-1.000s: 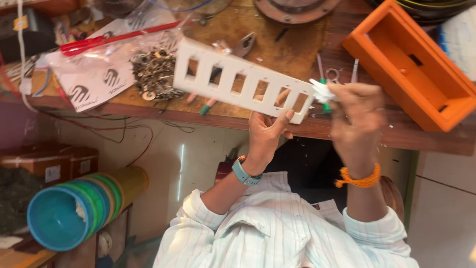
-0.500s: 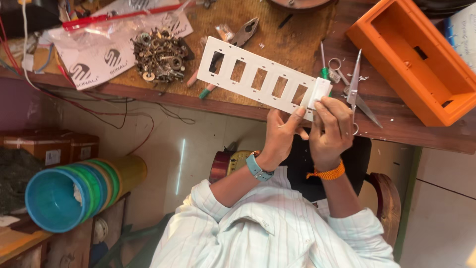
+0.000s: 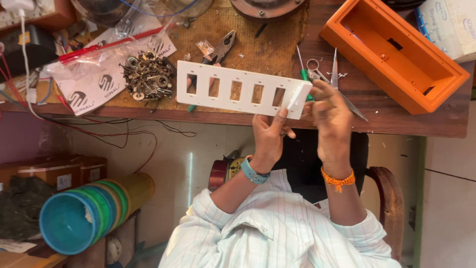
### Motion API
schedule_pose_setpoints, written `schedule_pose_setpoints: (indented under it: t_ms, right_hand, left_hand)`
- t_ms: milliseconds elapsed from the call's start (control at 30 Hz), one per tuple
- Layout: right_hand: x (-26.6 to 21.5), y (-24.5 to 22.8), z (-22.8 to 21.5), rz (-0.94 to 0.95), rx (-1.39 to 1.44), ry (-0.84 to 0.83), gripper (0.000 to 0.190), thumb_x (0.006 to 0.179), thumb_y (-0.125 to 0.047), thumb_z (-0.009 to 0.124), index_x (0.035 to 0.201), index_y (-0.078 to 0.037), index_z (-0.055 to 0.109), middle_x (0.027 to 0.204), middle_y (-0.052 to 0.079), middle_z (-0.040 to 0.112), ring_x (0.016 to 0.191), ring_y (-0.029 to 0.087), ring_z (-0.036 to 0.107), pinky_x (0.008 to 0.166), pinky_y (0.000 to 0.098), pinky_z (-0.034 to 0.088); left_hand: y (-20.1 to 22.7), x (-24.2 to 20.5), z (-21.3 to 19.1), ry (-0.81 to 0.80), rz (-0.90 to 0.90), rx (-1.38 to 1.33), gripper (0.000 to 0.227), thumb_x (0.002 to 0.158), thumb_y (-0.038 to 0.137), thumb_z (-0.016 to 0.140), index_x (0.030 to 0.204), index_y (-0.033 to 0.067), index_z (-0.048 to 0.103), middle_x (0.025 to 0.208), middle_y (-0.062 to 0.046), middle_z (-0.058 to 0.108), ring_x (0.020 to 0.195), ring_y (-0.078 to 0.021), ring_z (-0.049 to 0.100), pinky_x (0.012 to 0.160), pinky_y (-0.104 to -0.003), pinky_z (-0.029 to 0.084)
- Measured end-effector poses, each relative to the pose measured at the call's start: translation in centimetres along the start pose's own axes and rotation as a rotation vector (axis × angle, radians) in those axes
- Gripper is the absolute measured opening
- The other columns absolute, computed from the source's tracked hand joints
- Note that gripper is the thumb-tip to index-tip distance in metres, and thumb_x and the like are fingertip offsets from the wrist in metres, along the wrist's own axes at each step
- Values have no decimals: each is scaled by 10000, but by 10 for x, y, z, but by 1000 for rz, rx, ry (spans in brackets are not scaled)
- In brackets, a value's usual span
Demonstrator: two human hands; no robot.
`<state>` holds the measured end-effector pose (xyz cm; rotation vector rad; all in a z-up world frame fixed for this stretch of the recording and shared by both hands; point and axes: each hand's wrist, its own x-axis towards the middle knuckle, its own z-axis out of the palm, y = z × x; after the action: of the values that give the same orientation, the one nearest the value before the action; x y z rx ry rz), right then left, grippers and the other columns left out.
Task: The person uses scissors to trim excess plastic from the edges of a white plastic plate with multiple rectangular cutouts. They rotate the plate and repeatedly snip small pieces, then use a screwdriver to scrape and clean the edges.
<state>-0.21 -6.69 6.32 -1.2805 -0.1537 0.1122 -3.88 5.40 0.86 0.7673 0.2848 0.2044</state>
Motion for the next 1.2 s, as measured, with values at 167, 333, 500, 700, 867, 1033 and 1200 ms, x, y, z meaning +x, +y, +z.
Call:
schedule_pose_setpoints:
  t_ms: [167, 333, 500, 700, 867, 1033, 1200]
  right_hand:
    - [2, 0, 11, 99, -97, 13, 565, 993, -235, 746, 1433, 59, 548, 1208, 128, 694, 1101, 160, 682, 953, 293, 581]
    - [9, -23, 7, 210, -210, -16, 551, 926, -158, 763, 1415, 24, 588, 1110, 116, 737, 998, 147, 696, 857, 282, 577]
    - [15, -47, 7, 165, -568, -64, 593, 889, -142, 766, 1452, -43, 604, 1107, 118, 746, 1004, 157, 712, 876, 295, 583]
    - [19, -54, 3, -21, -572, -220, 665, 951, -367, 745, 1495, -54, 526, 1240, 85, 697, 1101, 138, 689, 928, 282, 572]
    - [13, -41, 0, 62, -485, -114, 524, 1015, -387, 676, 1433, -72, 678, 1057, 58, 713, 952, 100, 654, 852, 251, 538]
    - [17, -41, -8, 71, -238, -143, 428, 1038, -338, 783, 1299, -7, 703, 1081, 61, 738, 956, 103, 668, 898, 254, 557]
    - [23, -54, -7, 65, -253, -163, 426, 968, -344, 764, 1215, -34, 605, 1112, 65, 733, 1014, 126, 696, 826, 252, 592]
  left_hand:
    - [-6, -12, 7, 9, 88, 148, 272, 1056, 132, 626, 1248, -61, 623, 1053, -99, 712, 731, -111, 651, 543, -251, 558]
    - [-8, -15, 8, -6, 136, 150, 259, 1086, 144, 608, 1246, -60, 612, 1063, -103, 712, 778, -118, 668, 585, -264, 575]
    - [-4, -12, 12, -47, 175, 147, 314, 1032, 142, 626, 1292, -19, 552, 1088, -88, 700, 780, -113, 686, 563, -252, 592]
    - [11, -5, -2, -102, 100, 237, 422, 950, 104, 697, 1318, -47, 558, 1144, -101, 697, 833, -111, 693, 522, -242, 573]
    - [9, -2, -4, -122, 75, 210, 327, 1002, 100, 708, 1256, -78, 606, 1070, -120, 711, 765, -115, 678, 522, -254, 577]
    - [6, -2, -10, -167, 71, 270, 297, 1000, 85, 714, 1219, -87, 613, 1020, -137, 715, 685, -127, 671, 535, -264, 587]
    - [13, -4, -3, -171, 73, 260, 330, 977, 79, 728, 1228, -81, 583, 1026, -134, 720, 710, -139, 686, 530, -263, 591]
